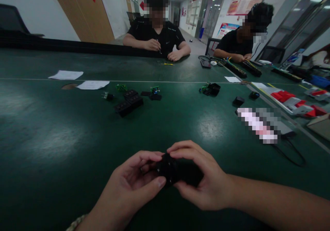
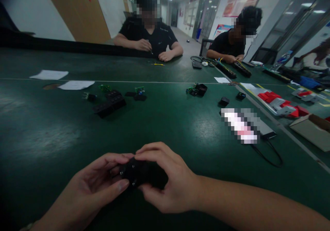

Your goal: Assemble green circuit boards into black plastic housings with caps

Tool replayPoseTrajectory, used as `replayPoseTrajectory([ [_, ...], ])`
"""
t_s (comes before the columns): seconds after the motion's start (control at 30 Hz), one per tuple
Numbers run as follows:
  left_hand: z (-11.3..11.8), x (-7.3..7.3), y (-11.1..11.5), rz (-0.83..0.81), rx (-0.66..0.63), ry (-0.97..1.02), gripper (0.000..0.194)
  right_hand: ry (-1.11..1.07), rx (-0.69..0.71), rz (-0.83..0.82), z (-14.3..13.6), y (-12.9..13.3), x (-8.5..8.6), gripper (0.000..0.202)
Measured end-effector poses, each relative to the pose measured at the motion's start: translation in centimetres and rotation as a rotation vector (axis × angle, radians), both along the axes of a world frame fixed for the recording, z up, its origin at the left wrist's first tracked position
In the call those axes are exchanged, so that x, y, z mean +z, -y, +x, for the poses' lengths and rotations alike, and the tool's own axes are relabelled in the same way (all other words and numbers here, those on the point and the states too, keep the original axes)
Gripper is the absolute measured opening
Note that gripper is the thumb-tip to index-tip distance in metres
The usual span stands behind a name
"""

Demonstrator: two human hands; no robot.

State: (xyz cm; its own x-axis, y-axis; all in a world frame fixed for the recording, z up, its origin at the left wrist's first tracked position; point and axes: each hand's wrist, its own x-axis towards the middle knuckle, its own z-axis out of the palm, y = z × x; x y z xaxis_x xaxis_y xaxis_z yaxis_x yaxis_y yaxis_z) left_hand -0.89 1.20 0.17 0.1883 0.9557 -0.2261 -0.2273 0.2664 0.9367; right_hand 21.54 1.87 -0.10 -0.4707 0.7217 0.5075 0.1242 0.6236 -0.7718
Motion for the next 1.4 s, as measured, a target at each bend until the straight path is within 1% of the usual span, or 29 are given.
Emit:
replayPoseTrajectory([
  [0.13,0.0,-0.01,-0.05,-0.002,0.005,-0.015,0.031,0.007,-0.002,0.006,-0.01,0.02,0.12,0.064],
  [0.47,-0.16,0.06,-0.09,0.004,-0.03,0.032,0.028,-0.05,-0.016,0.016,0.0,0.05,-0.43,0.062],
  [0.53,-0.17,0.01,-0.13,-0.008,-0.015,0.051,0.026,-0.03,-0.019,0.028,0.06,-0.01,-0.27,0.057],
  [0.7,-0.03,0.1,-0.07,-0.01,-0.025,0.053,0.023,-0.027,-0.054,0.077,-0.04,-0.26,0.17,0.043],
  [0.87,-0.1,0.15,0.07,0.042,-0.031,0.057,0.02,-0.023,-0.086,0.059,-0.15,-0.28,0.11,0.038],
  [0.97,-0.18,-0.05,0.06,0.054,-0.048,0.053,0.022,-0.021,-0.086,0.058,-0.12,-0.23,0.08,0.038],
  [1.1,-0.04,0.0,0.05,0.033,-0.043,0.059,0.028,-0.019,-0.05,0.069,-0.08,-0.17,-0.01,0.043],
  [1.23,0.2,0.24,0.02,0.018,-0.043,0.041,0.029,-0.034,-0.024,0.068,-0.03,-0.13,-0.22,0.051],
  [1.4,0.28,0.26,-0.1,0.027,-0.055,0.02,0.029,-0.004,-0.012,0.073,0.03,0.03,-0.34,0.053],
])
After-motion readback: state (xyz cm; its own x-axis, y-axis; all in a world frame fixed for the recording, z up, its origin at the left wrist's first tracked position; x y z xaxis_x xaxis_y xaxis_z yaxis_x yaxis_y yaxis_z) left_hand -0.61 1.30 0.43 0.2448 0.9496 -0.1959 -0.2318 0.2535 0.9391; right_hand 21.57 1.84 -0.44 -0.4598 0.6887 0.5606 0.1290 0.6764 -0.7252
